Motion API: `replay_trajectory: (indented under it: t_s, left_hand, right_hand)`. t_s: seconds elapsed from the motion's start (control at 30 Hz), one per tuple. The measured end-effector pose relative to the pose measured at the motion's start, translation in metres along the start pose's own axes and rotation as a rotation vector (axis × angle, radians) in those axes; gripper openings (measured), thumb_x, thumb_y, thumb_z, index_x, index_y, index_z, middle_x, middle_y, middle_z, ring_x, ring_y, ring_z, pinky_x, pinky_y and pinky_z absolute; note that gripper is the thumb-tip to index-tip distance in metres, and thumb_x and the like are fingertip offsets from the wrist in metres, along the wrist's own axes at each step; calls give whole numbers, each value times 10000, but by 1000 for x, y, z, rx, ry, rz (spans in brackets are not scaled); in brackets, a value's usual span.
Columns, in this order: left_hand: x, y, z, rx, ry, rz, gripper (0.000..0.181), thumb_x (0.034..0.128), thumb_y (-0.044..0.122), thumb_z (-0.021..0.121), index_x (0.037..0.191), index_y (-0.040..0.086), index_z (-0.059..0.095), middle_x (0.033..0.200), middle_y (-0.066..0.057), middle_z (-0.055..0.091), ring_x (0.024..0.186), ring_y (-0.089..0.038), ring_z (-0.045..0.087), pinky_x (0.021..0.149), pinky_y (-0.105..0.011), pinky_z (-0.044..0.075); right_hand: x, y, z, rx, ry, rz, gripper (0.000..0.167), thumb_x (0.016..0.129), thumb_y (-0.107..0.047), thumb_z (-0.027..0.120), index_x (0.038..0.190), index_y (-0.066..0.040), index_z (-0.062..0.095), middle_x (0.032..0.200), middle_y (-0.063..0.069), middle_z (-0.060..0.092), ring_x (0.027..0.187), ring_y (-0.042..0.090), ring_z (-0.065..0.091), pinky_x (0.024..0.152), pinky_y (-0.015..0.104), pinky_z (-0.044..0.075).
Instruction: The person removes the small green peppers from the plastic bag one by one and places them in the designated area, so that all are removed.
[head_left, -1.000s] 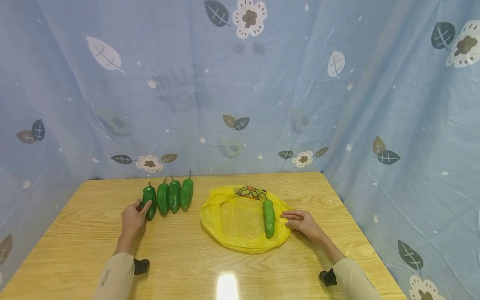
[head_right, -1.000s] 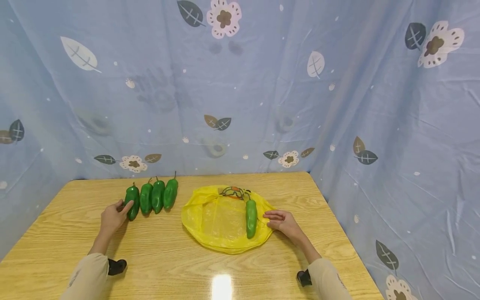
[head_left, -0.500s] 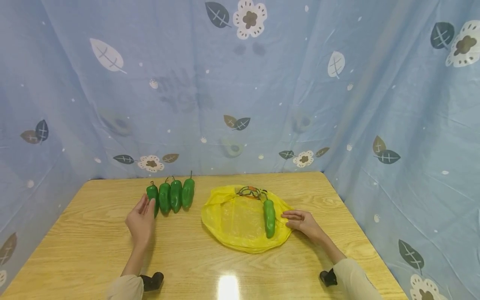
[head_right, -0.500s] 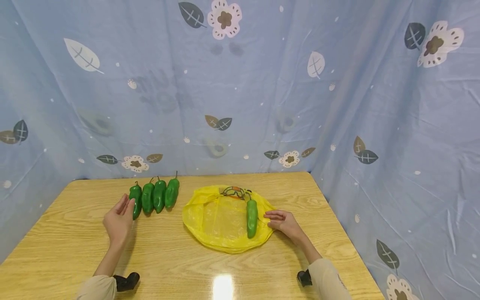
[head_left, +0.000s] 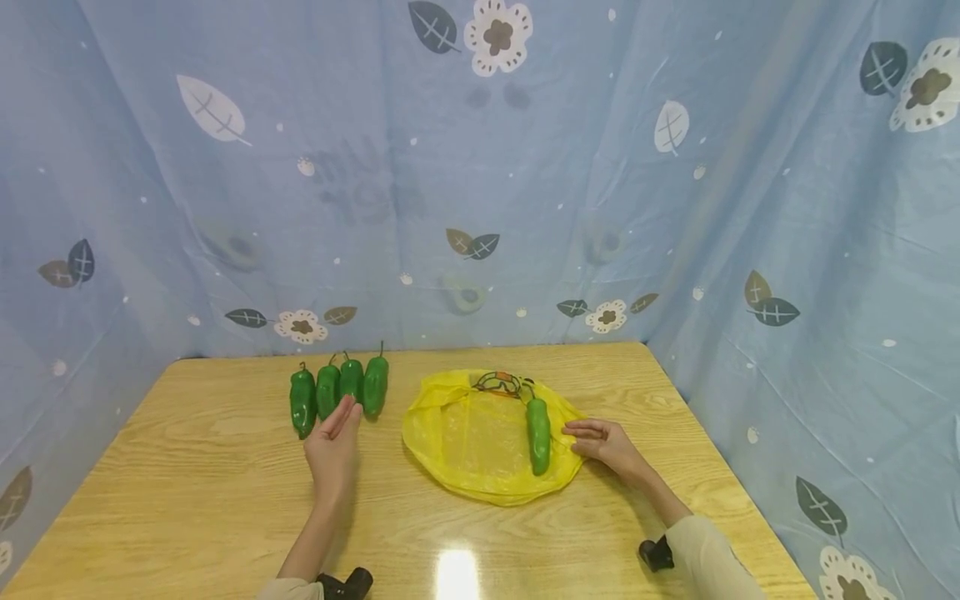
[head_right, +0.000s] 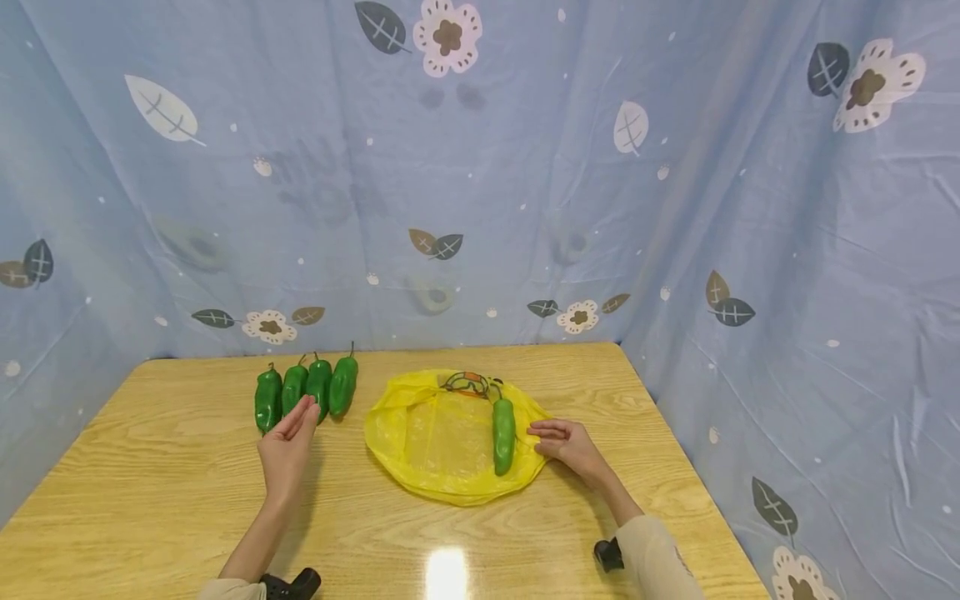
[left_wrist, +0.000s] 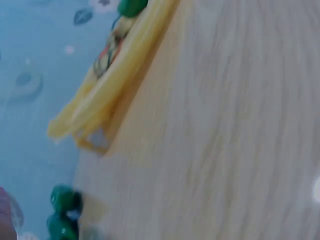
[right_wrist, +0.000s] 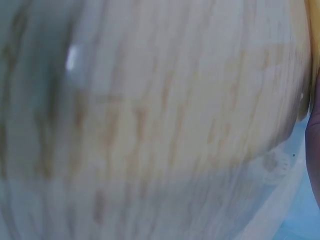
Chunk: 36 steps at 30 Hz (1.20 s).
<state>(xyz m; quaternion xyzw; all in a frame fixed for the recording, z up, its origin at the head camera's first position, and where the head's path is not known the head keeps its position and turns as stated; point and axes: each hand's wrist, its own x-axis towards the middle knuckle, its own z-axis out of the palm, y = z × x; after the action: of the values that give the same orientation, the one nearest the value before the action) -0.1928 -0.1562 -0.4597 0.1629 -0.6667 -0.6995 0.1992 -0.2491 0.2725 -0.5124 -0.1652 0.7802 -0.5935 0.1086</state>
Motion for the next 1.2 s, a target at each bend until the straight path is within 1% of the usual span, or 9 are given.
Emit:
replay_trajectory:
  t_s: [0.1,0.27,0.47,0.63,0.7,0.8,0.93,1.03,1.2]
  left_hand:
    - [-8,-3,11,-35,-31,-27,484,934,308,635,1333,47,556,1336,-76,570,1232,-182,530,882,-77,457]
    - [-19,-7,28,-60,-78,-58,509,931,332,637,1341,45,546,1356,-74,554,1258,-184,508,929,-112,446]
    - [-33,-14,51,-105,-117,-54,476,931,286,647,1318,24,561,1350,-84,556,1249,-191,514,940,-138,451]
    - [-47,-20,73,-162,-126,-39,422,930,227,653,1294,24,584,1324,-77,581,1236,-198,528,933,-160,470]
    - [-53,-22,83,-194,-121,-39,413,931,202,652,1293,18,582,1323,-79,583,1237,-204,528,940,-172,470]
    - [-67,-27,102,-242,-122,-64,415,932,177,649,1300,2,570,1327,-106,573,1239,-237,527,955,-192,469]
    - [-88,-34,130,-282,-167,-100,407,945,149,626,1305,-25,554,1332,-140,561,1242,-270,522,981,-229,460]
    - [-100,-38,149,-293,-196,-84,394,962,142,597,1297,-59,547,1324,-174,558,1246,-305,512,993,-269,459]
    - [-110,-42,170,-314,-188,-55,377,975,109,565,1288,-98,535,1308,-216,556,1236,-344,511,993,-304,460]
  right_hand:
    - [0,0,0,-5,8,17,441,918,-70,639,1296,116,506,1280,274,560,1144,189,597,866,196,532]
    - [2,0,0,-4,12,26,445,912,-70,647,1293,115,510,1273,267,568,1125,154,605,874,185,524]
    - [2,-3,1,-7,-7,21,442,922,-67,632,1299,123,501,1289,285,547,1162,250,584,870,193,529]
    - [0,-5,1,-13,-9,27,437,923,-61,627,1299,124,502,1292,289,544,1172,295,571,864,198,533]
    - [0,-4,1,-8,-10,26,439,924,-60,626,1300,125,500,1291,289,544,1166,274,578,866,200,533]
    - [-1,-4,0,-4,-6,25,439,924,-59,626,1301,127,499,1290,287,546,1141,202,599,866,201,535]
    - [-2,-3,-1,-2,10,34,444,920,-69,635,1300,120,506,1284,270,559,1103,123,613,857,202,539]
    - [-1,-3,-1,-1,5,42,452,920,-80,638,1305,114,504,1288,259,561,1119,141,607,862,205,539]
    - [0,-1,0,3,-12,40,454,927,-84,628,1313,117,495,1297,264,552,1165,207,583,877,197,528]
